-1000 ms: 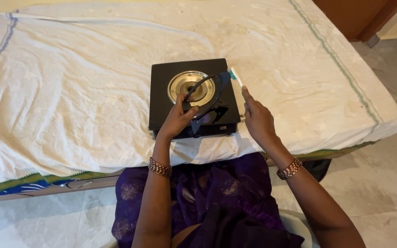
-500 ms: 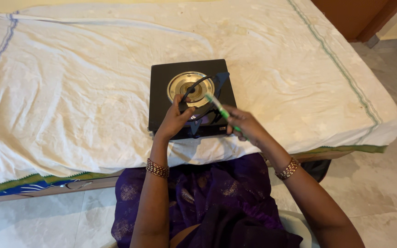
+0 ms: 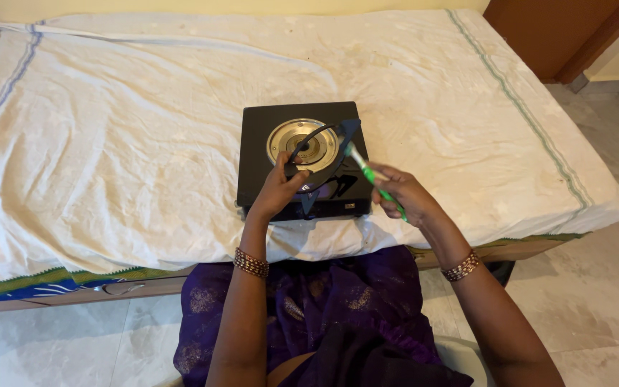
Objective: The person cleans a portable gas stove burner and grate using a toothbrush. They scrub the metal grate and the burner surface repeatedly, occasionally lifting the grate to access different areas.
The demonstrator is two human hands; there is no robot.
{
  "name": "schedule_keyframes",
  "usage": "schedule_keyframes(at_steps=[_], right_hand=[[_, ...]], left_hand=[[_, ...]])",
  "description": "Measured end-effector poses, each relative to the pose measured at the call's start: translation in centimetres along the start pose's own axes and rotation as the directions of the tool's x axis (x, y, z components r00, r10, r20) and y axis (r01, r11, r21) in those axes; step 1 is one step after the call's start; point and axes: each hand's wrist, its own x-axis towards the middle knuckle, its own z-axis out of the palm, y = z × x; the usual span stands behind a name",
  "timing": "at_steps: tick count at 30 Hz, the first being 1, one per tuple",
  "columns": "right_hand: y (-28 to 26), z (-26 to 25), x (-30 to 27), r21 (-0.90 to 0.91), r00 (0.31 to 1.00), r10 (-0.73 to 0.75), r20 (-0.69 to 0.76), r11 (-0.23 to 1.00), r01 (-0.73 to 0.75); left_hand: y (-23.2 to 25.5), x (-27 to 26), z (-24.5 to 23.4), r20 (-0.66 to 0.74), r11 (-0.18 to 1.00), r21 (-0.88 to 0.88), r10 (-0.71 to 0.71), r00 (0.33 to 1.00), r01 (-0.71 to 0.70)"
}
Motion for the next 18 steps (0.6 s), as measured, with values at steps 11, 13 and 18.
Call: schedule_keyframes(at_steps=[11, 13, 18], right_hand=[[2.7, -0.2, 1.3, -0.946, 0.939, -0.267, -0.214, 0.297, -0.131], [3.3, -0.6, 1.6, -0.957, 0.944, -0.248, -0.218, 0.242, -0.157], [3.1, -1.6, 1.8, -0.953, 0.911, -0.297, -0.285, 0.188, -0.236]], left_hand=[[-0.9, 0.1, -0.1, 0.005, 0.998, 0.064, -0.014, 1.0, 0.014], [-1.2, 0.2, -0.3, -0.009, 0.997, 0.073, 0.011, 1.0, -0.01], [-1.9, 0.5, -1.2, -0.03, 0.996, 0.023, 0.088, 0.996, -0.087]])
